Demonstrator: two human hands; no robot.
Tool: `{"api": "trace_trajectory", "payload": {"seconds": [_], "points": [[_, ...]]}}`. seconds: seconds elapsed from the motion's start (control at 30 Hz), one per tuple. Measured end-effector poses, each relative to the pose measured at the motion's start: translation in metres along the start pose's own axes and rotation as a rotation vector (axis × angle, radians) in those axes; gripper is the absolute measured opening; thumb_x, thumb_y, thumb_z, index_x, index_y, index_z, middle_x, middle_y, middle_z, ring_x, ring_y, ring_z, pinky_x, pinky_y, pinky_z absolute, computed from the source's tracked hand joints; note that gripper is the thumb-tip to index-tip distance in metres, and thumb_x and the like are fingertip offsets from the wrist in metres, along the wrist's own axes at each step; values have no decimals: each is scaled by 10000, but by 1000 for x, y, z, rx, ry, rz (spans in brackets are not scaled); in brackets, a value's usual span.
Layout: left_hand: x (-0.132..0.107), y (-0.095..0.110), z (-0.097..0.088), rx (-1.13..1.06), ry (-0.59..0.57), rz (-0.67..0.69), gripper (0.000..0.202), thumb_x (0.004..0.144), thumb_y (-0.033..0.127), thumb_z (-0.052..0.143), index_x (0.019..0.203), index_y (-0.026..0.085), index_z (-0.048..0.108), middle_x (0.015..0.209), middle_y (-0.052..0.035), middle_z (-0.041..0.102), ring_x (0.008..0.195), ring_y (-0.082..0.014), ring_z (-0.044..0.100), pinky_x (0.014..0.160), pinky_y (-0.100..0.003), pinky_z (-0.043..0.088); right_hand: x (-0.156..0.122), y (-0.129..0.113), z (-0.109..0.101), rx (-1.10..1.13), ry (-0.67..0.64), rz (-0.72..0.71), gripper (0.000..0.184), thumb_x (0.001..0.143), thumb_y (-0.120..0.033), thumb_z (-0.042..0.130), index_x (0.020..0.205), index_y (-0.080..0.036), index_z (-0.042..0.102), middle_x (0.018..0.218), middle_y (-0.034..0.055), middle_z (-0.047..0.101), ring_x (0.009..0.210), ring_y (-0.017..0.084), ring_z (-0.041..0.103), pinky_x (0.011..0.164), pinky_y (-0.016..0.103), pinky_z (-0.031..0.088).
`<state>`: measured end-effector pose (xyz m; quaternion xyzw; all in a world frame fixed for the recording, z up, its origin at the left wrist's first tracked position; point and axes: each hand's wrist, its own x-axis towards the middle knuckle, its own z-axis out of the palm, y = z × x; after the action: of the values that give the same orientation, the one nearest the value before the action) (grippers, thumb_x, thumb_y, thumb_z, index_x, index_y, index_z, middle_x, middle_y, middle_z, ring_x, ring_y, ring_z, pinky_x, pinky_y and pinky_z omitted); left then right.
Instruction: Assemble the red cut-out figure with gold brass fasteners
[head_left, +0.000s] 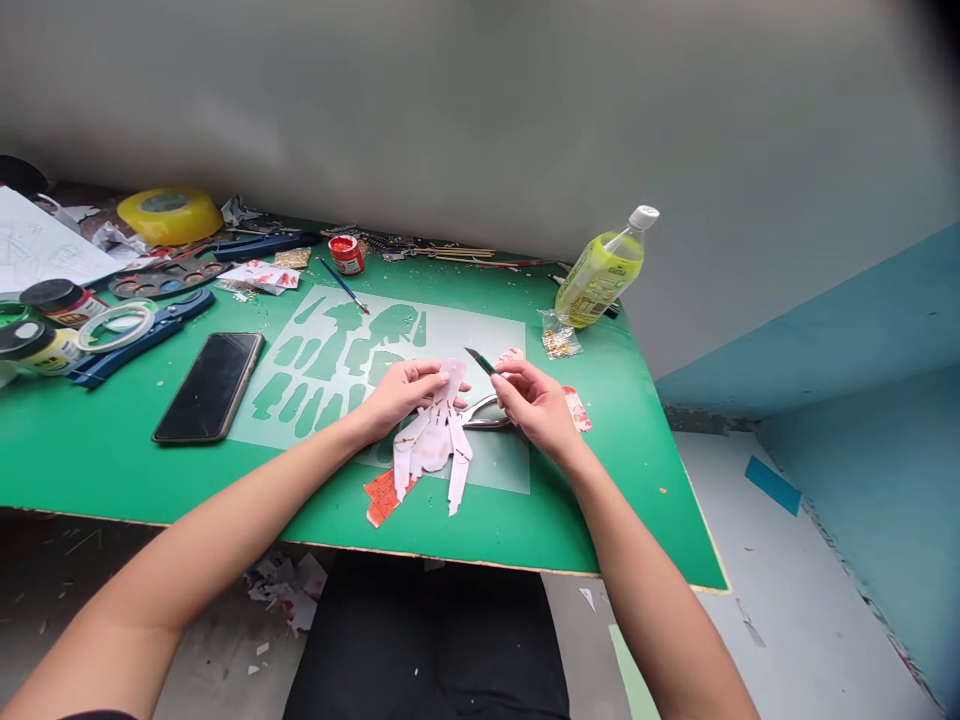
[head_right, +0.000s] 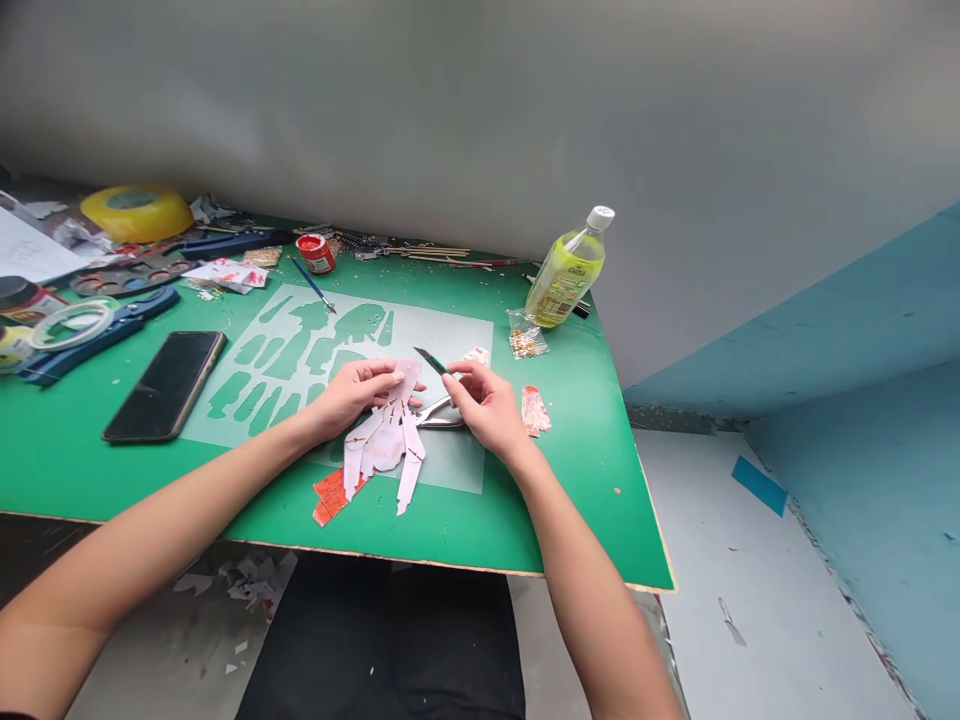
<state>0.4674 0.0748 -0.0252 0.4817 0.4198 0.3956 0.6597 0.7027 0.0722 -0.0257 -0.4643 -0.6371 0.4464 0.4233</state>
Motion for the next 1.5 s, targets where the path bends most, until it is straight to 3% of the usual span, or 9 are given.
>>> {"api": "trace_trajectory", "payload": {"seconds": [0.17,0.4,0.57,0.73,0.87,1.03,1.5], "points": [[-1,3,-6,37,-62,-6,384,930,400,716,1240,182,775,1161,-146,813,963,-246,806,777,-311,588,-4,2,1,-275,-41,-77,327,1010,-535,620,954,-229,720,633,-32,519,562,127,435,561,284,348],[-2,1,-4,32,-72,17,407,964,395,700,1303,175,746,1039,-126,822,917,-228,796,723,-279,558,-2,6,4,-345,58,-111,278,1013,-475,615,962,-221,719,677,-15,603,582,134,467,591,292,362],[-1,0,-5,56,-15,25,357,942,396,735,1229,192,792,1089,-121,813,932,-185,745,735,-255,528,-3,5,5,-399,68,-164,265,1016,-445,605,956,-214,718,670,-16,615,563,128,467,585,290,358],[0,-3,-5,58,62,22,339,874,460,818,1087,197,844,1051,-89,796,813,-132,660,710,-245,514,-4,5,5,-459,76,-231,246,1022,-417,600,980,-213,731,678,-11,644,560,128,492,595,279,384],[-1,-2,-4,30,69,3,367,819,463,878,1075,200,855,1063,-95,793,846,-145,678,769,-271,559,-5,5,4,-511,85,-273,224,1026,-385,594,989,-218,738,758,16,721,575,134,558,603,272,413],[0,-2,-3,-10,98,2,370,784,443,905,1056,195,857,1087,-114,798,853,-171,707,785,-311,600,-7,4,5,-550,107,-305,209,1032,-375,595,998,-222,733,705,1,695,559,135,570,582,266,411],[-1,3,-6,93,65,-20,330,782,404,882,1015,172,854,1011,-94,793,739,-116,619,678,-247,533,-5,7,-1,-588,40,-280,225,1037,-401,603,1006,-240,757,837,27,784,614,157,632,625,284,441]]}}
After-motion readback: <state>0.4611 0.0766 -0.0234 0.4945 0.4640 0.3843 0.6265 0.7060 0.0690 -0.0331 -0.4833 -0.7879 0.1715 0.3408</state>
